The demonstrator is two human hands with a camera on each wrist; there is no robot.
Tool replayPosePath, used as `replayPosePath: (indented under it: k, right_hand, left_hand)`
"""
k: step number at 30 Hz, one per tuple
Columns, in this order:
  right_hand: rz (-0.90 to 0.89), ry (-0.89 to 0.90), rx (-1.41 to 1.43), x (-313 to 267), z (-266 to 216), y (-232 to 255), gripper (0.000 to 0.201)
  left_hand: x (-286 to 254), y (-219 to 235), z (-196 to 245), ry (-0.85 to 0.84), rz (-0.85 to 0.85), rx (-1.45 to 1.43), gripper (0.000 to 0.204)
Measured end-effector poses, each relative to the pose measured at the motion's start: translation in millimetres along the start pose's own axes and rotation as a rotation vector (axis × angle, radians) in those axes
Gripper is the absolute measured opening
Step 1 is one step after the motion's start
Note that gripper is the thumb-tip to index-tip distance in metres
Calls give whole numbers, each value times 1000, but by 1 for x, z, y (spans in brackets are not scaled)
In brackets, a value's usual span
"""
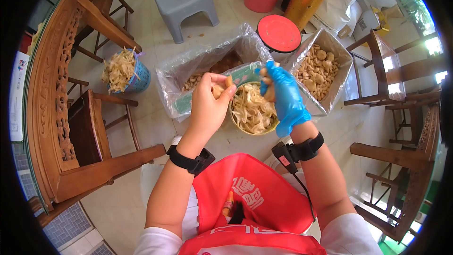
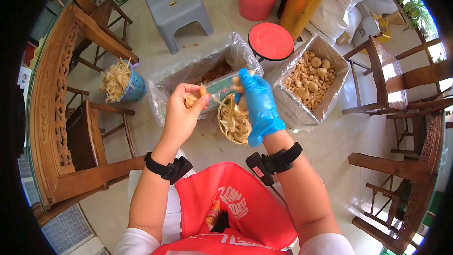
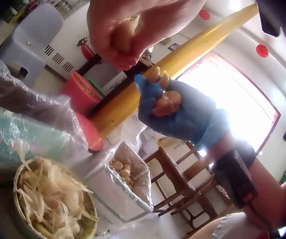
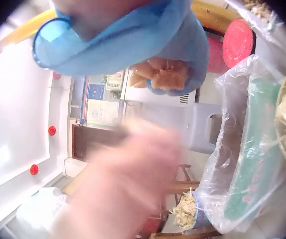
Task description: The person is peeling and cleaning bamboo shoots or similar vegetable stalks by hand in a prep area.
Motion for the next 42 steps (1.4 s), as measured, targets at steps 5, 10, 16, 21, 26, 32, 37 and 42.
replayPosePath:
  k: [5,10,16,21,26,32,37,42]
  right_hand:
    - [-113,79,-347,-23,-7,-37,28]
    - [-154,98,-374,-28,-9,-45,34]
    - [-210,140,-526,-22,3,-46,41]
    - [-215,130,-356,-26,-3,-51,39]
    - [-187,-97,-124,-27,8,-46,33]
    - [-130,-295,252,-8,31,-30,28]
    - [17,-165,-245,-7,8,-8,29]
    - [135,126,-743,17,20,19,36]
  left_hand:
    - [-1,-6,1,77,-68,-144,16]
    - [-2,-6,10,92,-76,-88,13]
    - [-8,-7,15,-31,-64,118,16]
    - [-8,-8,19,-39,-92,-23,25]
    - [-9,-6,24,-89,-77,49,27]
    - [-10,-8,28,-96,-122,47,23]
    - [-3,5,9,16,-62,64,25]
    - [4,30,-15,244,-20,-154,34]
Point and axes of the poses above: each hand's wrist, its own x-axis towards the middle knuckle, its own y-axis out of the back of the hand, z = x × y, the point moved 6 cm from there along x, towards the middle knuckle, and after that the axes turned 1 degree about y, right-handed, at the moved point
